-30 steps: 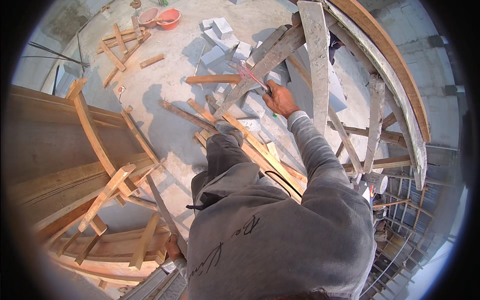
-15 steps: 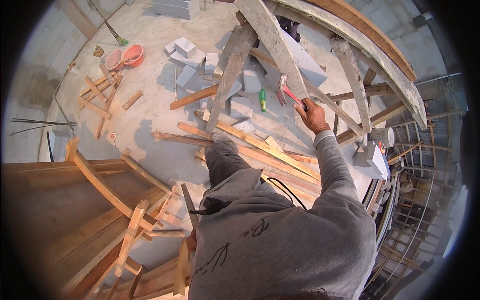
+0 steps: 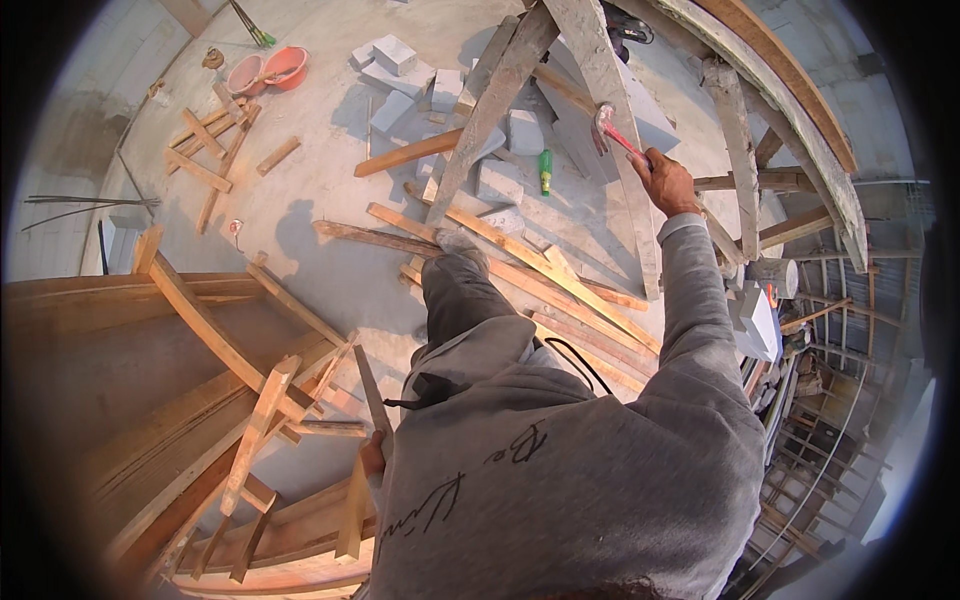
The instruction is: The person assembles a wooden structure by positioning planks and hammering nails into place. They repeatedly pick up nails from a pink bucket and secure wooden pieces together using a hammer.
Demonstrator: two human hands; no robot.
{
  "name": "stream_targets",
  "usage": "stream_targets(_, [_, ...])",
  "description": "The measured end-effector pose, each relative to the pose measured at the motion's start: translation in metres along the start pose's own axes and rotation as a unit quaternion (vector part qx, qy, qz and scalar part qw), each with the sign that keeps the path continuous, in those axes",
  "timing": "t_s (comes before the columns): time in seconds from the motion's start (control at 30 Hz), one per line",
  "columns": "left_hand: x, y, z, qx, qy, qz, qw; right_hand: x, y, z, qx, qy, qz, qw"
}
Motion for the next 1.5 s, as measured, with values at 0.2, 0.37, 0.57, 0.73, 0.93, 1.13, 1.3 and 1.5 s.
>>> stream_targets(0.2, [-0.045, -0.005, -0.041, 0.151, -0.052, -0.028, 0.987, 0.021, 0.017, -0.010, -0.009, 0.008, 0.004, 1.000])
stream_targets(0.37, [-0.054, 0.008, -0.057, 0.105, -0.019, -0.014, 0.994, 0.023, 0.011, -0.011, -0.021, 0.017, 0.016, 1.000])
stream_targets(0.57, [-0.081, 0.005, -0.129, 0.169, -0.089, -0.014, 0.981, 0.046, 0.016, -0.024, -0.007, -0.106, -0.016, 0.994])
stream_targets(0.73, [-0.070, -0.001, -0.111, 0.013, -0.100, 0.012, 0.995, 0.063, 0.023, 0.000, 0.034, -0.044, -0.003, 0.998])
stream_targets(0.93, [-0.073, 0.004, -0.141, -0.018, -0.115, 0.022, 0.993, 0.035, 0.002, -0.029, 0.077, -0.040, -0.036, 0.996])
stream_targets(1.13, [-0.050, 0.005, -0.128, -0.014, -0.127, 0.026, 0.991, 0.020, 0.015, -0.035, 0.062, -0.105, -0.064, 0.990])
stream_targets(1.3, [-0.056, -0.025, -0.072, -0.041, -0.065, 0.023, 0.997, 0.038, 0.032, -0.025, 0.052, -0.064, -0.012, 0.997])
stream_targets(1.5, [-0.027, -0.037, -0.019, 0.084, -0.020, -0.018, 0.996, 0.078, 0.082, -0.022, 0.016, 0.038, 0.044, 0.998])
Point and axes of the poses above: each hand's wrist, its own x-axis away from the middle knuckle, its own y-axis out of the palm, z = x × y, the point moved 2 cm from there along -x, towards the middle knuckle, and after that the axes turned 7 degrees about -x, right-handed, at the moved point
